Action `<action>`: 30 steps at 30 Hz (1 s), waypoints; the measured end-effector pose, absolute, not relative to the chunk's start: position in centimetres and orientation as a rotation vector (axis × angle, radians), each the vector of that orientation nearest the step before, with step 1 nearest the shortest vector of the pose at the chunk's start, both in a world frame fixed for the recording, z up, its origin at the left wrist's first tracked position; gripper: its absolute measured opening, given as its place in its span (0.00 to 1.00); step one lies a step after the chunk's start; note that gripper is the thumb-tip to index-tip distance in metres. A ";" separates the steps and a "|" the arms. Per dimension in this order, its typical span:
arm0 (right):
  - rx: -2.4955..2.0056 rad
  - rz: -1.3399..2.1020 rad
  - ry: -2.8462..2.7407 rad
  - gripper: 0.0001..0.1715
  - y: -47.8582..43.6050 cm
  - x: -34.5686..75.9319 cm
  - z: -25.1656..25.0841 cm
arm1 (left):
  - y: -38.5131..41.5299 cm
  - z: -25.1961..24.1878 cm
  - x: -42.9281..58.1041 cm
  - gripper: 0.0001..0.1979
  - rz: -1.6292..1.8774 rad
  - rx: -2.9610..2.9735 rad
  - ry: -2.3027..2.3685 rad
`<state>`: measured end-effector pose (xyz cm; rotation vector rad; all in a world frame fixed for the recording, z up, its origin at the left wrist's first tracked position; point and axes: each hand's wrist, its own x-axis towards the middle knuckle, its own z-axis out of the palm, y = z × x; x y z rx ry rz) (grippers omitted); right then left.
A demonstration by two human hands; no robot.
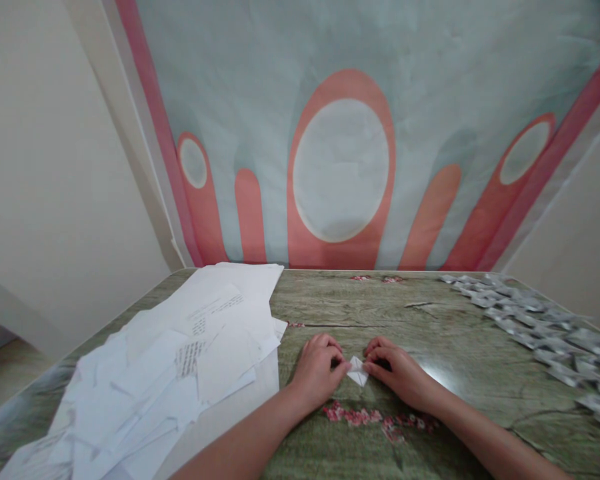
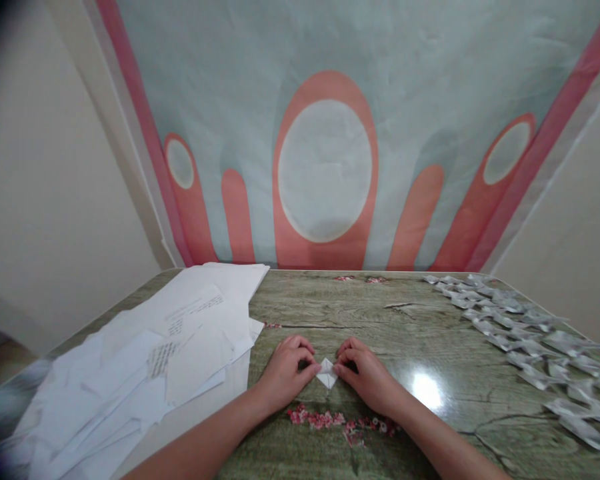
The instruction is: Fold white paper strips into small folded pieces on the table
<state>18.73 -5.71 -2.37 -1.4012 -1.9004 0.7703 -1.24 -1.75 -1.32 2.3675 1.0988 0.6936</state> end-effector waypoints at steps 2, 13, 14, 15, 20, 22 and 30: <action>-1.420 0.755 -1.902 0.11 -5.7 18.6 -2.4 | -1.9 -1.3 -1.1 0.04 0.695 2.379 1.118; -1.505 0.612 -1.911 0.07 -5.1 18.4 -3.4 | -2.3 -1.3 -0.7 0.03 0.683 2.458 1.194; -1.509 0.607 -1.912 0.07 -5.1 18.4 -3.5 | -2.3 -1.3 -0.7 0.03 0.679 2.460 1.195; -1.513 0.602 -1.913 0.07 -5.1 18.4 -3.5 | -2.3 -1.2 -0.7 0.03 0.676 2.463 1.195; -1.502 0.580 -1.915 0.07 -5.1 18.3 -3.5 | -2.4 -1.0 -0.8 0.02 0.640 2.481 1.197; -1.495 0.569 -1.919 0.07 -5.1 18.3 -3.5 | -2.4 -0.9 -0.8 0.02 0.620 2.485 1.202; -1.506 0.559 -1.928 0.04 -5.2 18.3 -3.5 | -2.7 -0.7 -1.0 0.12 0.603 2.515 1.129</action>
